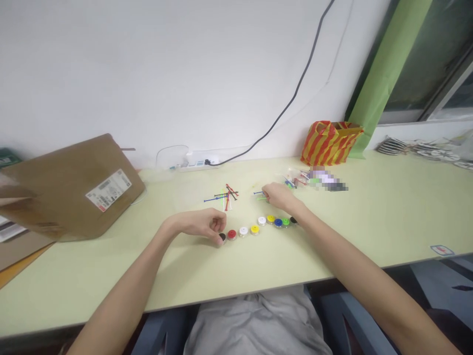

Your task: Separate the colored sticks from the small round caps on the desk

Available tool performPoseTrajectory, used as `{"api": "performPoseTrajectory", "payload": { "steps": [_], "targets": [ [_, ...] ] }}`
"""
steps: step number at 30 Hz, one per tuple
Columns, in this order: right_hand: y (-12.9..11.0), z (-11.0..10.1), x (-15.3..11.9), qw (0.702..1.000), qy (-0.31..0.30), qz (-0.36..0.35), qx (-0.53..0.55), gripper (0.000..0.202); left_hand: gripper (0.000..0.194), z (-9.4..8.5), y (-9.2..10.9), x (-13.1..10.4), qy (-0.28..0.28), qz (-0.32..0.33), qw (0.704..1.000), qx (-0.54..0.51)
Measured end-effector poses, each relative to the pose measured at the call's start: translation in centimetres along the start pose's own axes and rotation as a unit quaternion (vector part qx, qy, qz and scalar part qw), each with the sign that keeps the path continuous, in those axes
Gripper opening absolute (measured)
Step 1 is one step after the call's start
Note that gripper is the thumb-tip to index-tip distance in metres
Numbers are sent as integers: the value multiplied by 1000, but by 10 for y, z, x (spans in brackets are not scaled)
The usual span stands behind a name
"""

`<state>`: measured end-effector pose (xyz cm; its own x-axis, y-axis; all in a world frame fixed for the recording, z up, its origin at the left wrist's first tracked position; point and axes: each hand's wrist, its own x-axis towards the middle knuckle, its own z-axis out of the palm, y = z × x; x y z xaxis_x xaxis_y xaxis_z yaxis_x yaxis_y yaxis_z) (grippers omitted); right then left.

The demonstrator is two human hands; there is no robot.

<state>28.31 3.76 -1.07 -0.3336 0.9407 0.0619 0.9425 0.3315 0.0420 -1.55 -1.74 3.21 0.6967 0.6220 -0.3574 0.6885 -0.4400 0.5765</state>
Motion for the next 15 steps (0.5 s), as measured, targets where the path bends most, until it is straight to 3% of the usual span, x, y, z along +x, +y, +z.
{"api": "performPoseTrajectory", "payload": {
  "steps": [4,7,9,11,13,15],
  "targets": [
    [0,0,0,1000,-10,-5,-7,23,29,1,-1,1,3,27,1000,2],
    [2,0,-1,1000,-13,-1,5,23,22,0,2,-1,52,23,998,21],
    [3,-2,-2,1000,-11,-5,14,24,18,-1,3,0,115,17,993,35],
    [3,-4,-4,1000,-11,-6,22,24,16,0,3,4,215,10,975,52],
    [3,-6,-6,1000,-11,-3,26,23,13,3,0,12,329,-6,941,84],
    [3,-7,-6,1000,-12,-2,27,20,18,9,-5,22,404,-27,906,122]
  ]
}}
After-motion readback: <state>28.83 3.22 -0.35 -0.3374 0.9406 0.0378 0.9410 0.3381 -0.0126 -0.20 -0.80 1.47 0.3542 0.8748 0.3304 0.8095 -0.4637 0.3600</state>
